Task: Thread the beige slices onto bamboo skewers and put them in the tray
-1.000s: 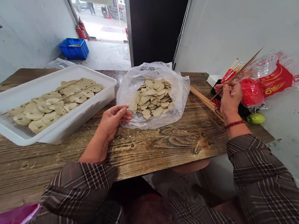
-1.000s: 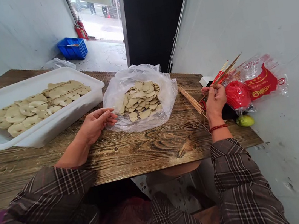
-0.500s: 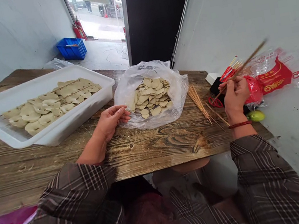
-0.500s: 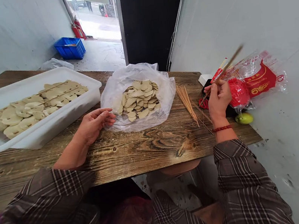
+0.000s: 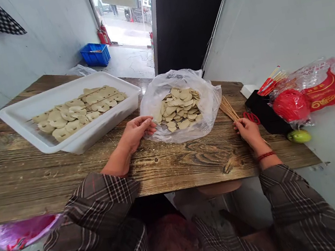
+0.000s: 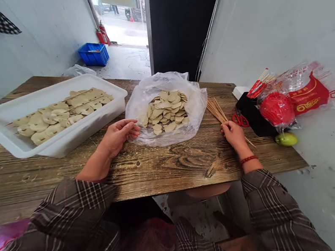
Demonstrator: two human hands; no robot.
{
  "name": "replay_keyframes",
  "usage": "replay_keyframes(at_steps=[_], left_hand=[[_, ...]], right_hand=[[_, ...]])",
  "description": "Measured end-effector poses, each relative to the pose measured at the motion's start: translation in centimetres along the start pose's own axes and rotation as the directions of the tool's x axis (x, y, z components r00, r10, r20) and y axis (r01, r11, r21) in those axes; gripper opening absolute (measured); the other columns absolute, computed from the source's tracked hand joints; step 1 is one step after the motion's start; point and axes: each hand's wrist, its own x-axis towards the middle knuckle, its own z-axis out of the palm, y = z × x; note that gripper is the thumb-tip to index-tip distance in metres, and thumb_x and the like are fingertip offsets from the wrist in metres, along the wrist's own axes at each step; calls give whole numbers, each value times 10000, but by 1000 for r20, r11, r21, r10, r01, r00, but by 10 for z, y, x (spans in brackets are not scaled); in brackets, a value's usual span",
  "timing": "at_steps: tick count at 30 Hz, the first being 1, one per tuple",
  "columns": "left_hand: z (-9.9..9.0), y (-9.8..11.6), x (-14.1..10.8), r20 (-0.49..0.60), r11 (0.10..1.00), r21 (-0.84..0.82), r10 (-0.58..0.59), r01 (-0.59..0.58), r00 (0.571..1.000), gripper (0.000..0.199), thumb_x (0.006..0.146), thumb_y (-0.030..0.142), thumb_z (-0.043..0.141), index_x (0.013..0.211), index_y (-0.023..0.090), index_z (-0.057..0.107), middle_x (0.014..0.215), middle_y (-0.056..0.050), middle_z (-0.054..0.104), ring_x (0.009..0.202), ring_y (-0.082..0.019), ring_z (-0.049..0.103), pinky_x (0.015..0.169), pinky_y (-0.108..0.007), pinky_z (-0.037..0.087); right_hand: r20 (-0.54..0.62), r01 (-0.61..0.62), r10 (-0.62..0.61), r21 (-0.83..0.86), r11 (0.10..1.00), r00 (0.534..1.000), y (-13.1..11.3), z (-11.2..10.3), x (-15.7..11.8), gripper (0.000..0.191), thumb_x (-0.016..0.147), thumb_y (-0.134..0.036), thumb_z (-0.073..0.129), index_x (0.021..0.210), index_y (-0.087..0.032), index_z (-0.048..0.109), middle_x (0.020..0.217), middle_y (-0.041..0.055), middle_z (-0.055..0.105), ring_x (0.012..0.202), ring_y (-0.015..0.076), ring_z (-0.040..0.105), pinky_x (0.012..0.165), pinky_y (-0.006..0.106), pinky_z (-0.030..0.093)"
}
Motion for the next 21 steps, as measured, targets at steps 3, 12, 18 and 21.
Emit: replay_keyframes(at_steps=[3,12,18,21], left_hand=[[-1,0,0,7,1000,-4,-2,2,1000,442,699,412,763,999,109,647,789,-68,706,623,-130,652,580,-236,486],[2,2,-1,-1,1000,17,-21,21,1000,426,710,420,753,987,113,650,781,-60,703,627,-130,652,563,-226,476],[3,1,0,-2,1000,30,3,-3,1000,392,707,393,752,976,122,661,777,-58,705,630,-133,655,543,-219,476],[3,2,-1,1,999,32,-3,3,1000,378,717,377,744,981,120,658,780,-58,703,631,-129,654,541,-214,477]], right_hand=[[-35,39,-45,-137,990,998,2,-20,11,215,727,-373,587,786,-184,669,741,62,680,792,241,647,751,392,521],[-242,195,-231,-165,967,942,11,-60,-11,343,786,-425,586,938,-173,760,934,102,726,852,236,650,798,374,495],[267,421,-404,-8,907,875,-13,-48,-36,240,839,-392,625,935,-225,767,932,73,726,895,215,656,822,357,503],[358,448,-430,37,893,828,-21,-29,-39,210,837,-380,641,896,-231,778,899,71,721,871,213,660,820,365,513]])
